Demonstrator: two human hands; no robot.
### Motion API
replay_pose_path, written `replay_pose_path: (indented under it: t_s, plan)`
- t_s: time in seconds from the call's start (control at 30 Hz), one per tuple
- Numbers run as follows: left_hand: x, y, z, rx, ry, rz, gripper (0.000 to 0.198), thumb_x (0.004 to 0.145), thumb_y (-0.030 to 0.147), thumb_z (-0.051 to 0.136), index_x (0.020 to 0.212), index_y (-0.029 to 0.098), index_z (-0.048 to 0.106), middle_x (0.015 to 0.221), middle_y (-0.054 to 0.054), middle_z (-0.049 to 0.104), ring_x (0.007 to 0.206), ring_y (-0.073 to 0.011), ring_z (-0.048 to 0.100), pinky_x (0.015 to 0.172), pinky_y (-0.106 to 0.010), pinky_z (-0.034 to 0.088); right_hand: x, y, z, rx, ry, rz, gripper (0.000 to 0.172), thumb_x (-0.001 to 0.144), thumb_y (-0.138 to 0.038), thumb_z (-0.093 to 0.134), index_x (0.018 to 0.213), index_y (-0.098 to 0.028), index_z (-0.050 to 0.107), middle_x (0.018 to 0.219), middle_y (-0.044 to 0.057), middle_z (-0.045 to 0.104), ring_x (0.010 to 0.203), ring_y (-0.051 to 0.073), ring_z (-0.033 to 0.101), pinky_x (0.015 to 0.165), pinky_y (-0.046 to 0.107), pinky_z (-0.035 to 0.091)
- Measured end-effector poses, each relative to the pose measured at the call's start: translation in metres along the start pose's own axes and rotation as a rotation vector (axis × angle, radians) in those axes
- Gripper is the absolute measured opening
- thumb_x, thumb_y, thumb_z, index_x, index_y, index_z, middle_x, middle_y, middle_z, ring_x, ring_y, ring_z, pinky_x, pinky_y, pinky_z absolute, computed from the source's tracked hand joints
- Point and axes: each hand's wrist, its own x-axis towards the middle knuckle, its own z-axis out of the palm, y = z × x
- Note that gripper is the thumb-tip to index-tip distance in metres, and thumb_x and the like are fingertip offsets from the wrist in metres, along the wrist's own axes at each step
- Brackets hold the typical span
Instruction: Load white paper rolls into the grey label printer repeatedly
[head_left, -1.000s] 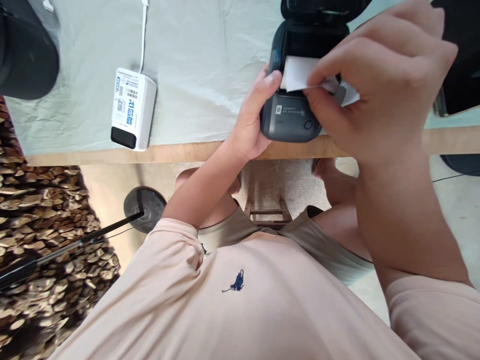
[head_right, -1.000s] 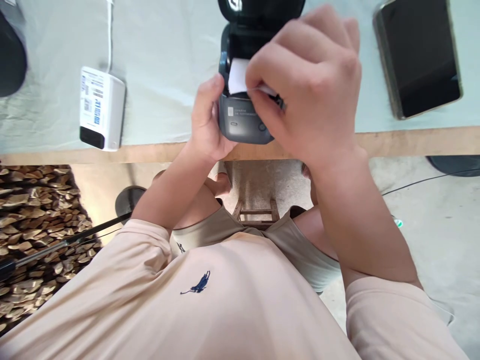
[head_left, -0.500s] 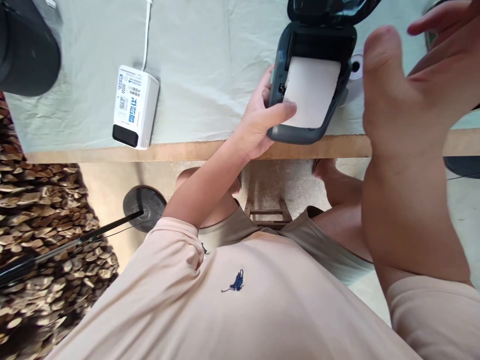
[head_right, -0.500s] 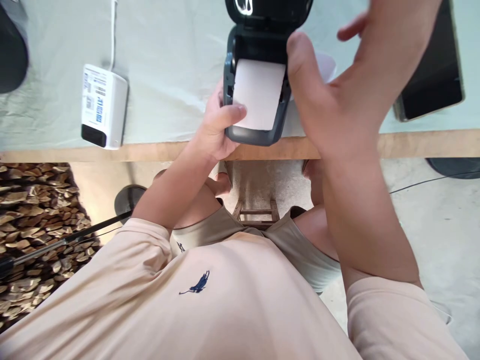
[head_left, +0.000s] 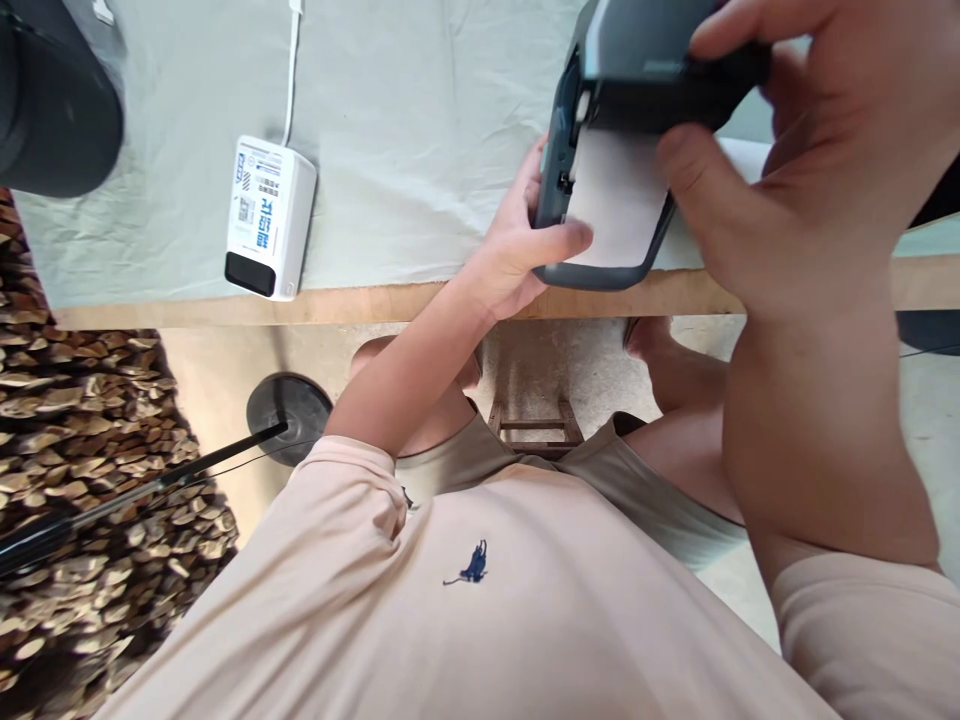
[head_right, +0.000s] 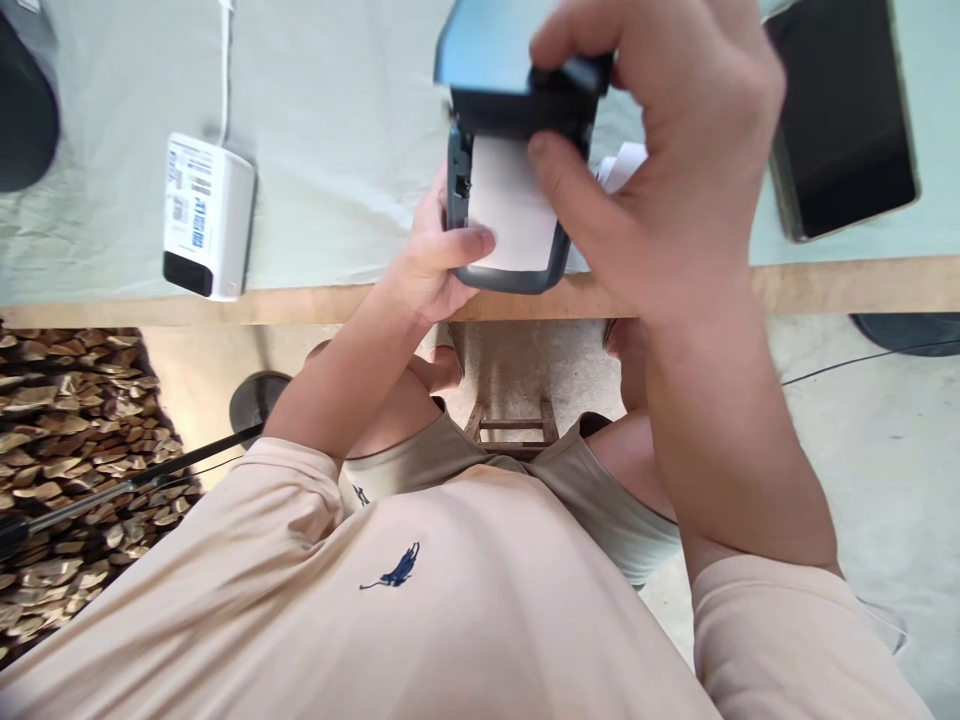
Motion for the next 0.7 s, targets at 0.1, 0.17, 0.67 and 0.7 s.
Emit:
replay_pose_path:
  t_s: [0.1,0.17,0.67,0.7]
  plan:
    - [0.001,0.000,-0.002,-0.068,-0.022,0.012,0.052,0.063,0.003,0.040,0.109,0.024,0.026,0.076,0.005,0.050,0.078,-0.0086,0.054,0.069,-0.020,0.040,-0.001,0.004,0.003,-0.238,-0.067,-0.140,0.033,0.067,-0.035,0.036,0.090,-0.018,0.052,0.104,-0.006,0.040,0.103,-0.005,0.038,0.093,0.012,0.034]
    - [0.001,0.003,-0.001,-0.141,-0.054,0.011,0.050,0.064,0.001,0.035,0.107,0.025,0.028,0.077,0.005,0.051,0.083,-0.0095,0.053,0.070,-0.022,0.041,-0.001,0.007,0.006,-0.203,-0.042,-0.123,0.034,0.068,-0.035,0.035,0.091,-0.017,0.052,0.103,-0.005,0.040,0.103,-0.004,0.038,0.091,0.011,0.035]
    - [-0.001,0.006,0.002,-0.115,0.057,-0.072,0.023,0.068,0.019,0.037,0.089,0.020,0.044,0.080,0.000,0.055,0.089,-0.0180,0.050,0.070,-0.026,0.041,-0.005,0.002,0.015,-0.045,-0.211,-0.032,0.052,0.066,-0.036,0.040,0.113,-0.019,0.024,0.114,-0.003,0.026,0.092,-0.009,0.030,0.061,-0.001,0.028]
    - [-0.002,0.008,0.003,-0.127,0.033,-0.060,0.021,0.067,0.019,0.039,0.086,0.020,0.045,0.078,0.000,0.055,0.085,-0.0172,0.051,0.069,-0.026,0.041,-0.005,0.003,0.015,-0.069,-0.196,-0.044,0.053,0.065,-0.036,0.041,0.112,-0.018,0.024,0.114,-0.002,0.026,0.092,-0.008,0.030,0.059,0.000,0.028]
